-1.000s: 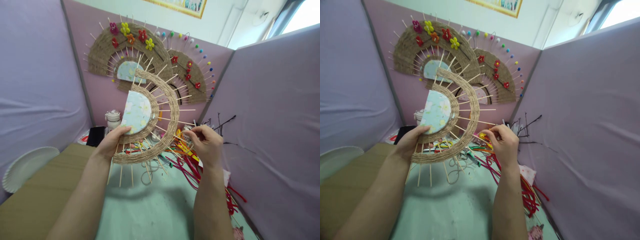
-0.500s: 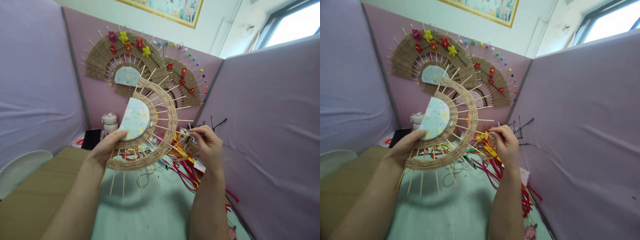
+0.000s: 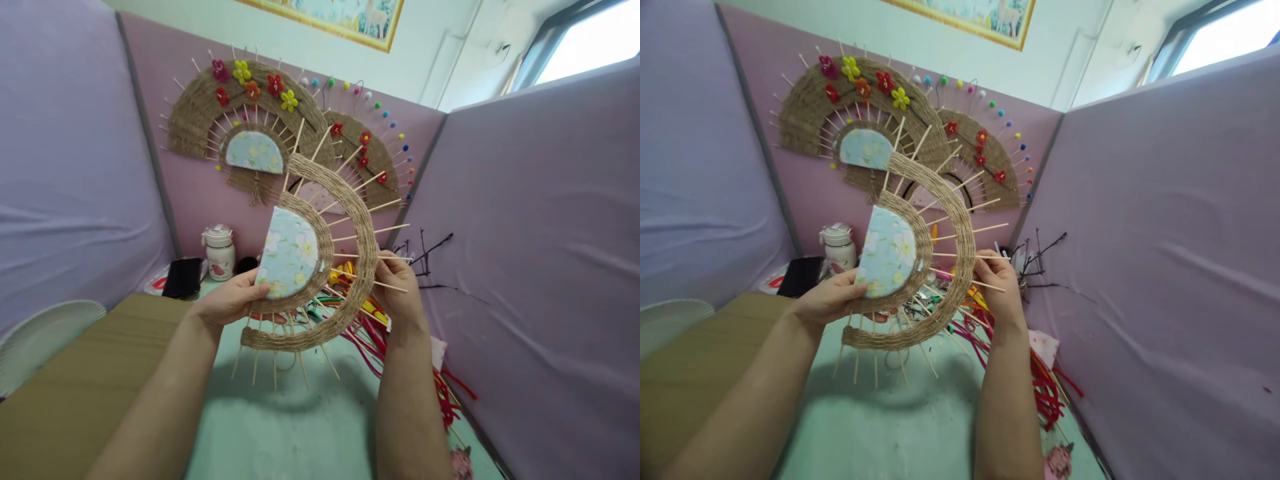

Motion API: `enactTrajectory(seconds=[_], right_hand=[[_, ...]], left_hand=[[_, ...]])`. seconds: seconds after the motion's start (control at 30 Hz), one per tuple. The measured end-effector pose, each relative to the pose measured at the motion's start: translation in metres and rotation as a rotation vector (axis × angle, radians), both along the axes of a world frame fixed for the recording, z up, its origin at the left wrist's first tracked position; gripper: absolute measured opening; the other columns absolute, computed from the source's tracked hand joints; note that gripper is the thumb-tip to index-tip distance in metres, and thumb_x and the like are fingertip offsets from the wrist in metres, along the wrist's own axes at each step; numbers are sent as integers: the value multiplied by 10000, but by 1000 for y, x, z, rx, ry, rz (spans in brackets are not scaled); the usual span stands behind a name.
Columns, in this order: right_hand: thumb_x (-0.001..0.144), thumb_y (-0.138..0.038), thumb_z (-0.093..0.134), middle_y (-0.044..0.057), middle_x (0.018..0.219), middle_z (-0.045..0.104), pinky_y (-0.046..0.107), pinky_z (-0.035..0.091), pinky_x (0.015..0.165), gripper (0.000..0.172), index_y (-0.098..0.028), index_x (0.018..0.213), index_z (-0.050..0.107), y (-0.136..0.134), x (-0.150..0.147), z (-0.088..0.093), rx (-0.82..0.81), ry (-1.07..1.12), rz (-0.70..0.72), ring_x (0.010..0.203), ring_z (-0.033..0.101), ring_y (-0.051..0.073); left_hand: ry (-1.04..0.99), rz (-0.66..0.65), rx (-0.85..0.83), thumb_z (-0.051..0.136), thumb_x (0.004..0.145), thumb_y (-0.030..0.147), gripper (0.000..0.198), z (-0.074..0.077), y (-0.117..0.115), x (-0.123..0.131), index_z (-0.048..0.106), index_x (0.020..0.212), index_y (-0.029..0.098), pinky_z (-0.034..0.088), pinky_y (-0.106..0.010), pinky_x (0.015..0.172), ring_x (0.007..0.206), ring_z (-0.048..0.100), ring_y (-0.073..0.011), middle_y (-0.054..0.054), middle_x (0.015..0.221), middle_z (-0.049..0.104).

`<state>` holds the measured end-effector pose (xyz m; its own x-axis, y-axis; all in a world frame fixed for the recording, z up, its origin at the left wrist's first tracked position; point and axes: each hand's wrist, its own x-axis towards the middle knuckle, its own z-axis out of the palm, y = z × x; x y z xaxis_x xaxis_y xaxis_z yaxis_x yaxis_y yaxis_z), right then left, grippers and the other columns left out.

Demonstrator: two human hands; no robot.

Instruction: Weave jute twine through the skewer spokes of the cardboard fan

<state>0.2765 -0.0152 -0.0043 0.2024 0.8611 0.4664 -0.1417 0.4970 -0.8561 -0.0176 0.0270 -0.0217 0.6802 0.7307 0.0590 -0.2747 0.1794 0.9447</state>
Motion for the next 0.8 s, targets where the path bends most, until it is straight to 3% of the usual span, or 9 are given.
enactTrajectory(seconds=[0.07,0.2,0.3,0.5,0.67,0.8], right_hand=[[698,-494,786,-33,672,579,236,449,524,340,-217,794,613,1,-8,1,26,35,-21,543,506,105],[725,-507,760,-24,711,611,247,482,541,333,-235,817,592,1,-18,3,51,49,-52,564,540,116],[731,-511,753,-18,718,624,253,499,537,333,-239,812,580,1,-23,3,41,24,-25,583,569,128],[695,-495,783,-23,683,624,260,523,530,349,-228,778,574,-1,-36,4,-31,14,86,550,582,126],[725,-456,763,-35,661,611,253,511,540,298,-227,764,577,-2,-47,1,-53,-15,184,538,569,115],[765,-414,734,-43,572,555,212,385,456,253,-205,718,600,-4,-48,1,-64,-209,173,483,472,94]], left_hand=[[7,8,-13,839,708,311,619,0,0,5,619,1264,152,622,-395,683,878,739,-331,-190,1094,740],[-41,190,-21,820,730,309,506,5,2,12,660,1175,131,610,-313,716,917,732,-288,-167,1047,757],[-45,290,-35,792,762,284,417,10,3,12,674,1126,121,604,-282,677,826,737,-245,-145,959,772],[124,352,-75,806,748,313,304,15,4,5,703,957,117,591,-290,611,627,696,-188,-100,763,758],[205,651,-5,723,770,535,404,14,8,8,682,767,134,532,-273,545,559,621,-173,-69,643,698],[402,894,225,625,805,599,488,10,15,3,579,559,179,355,-252,441,470,473,-147,-30,510,556]])
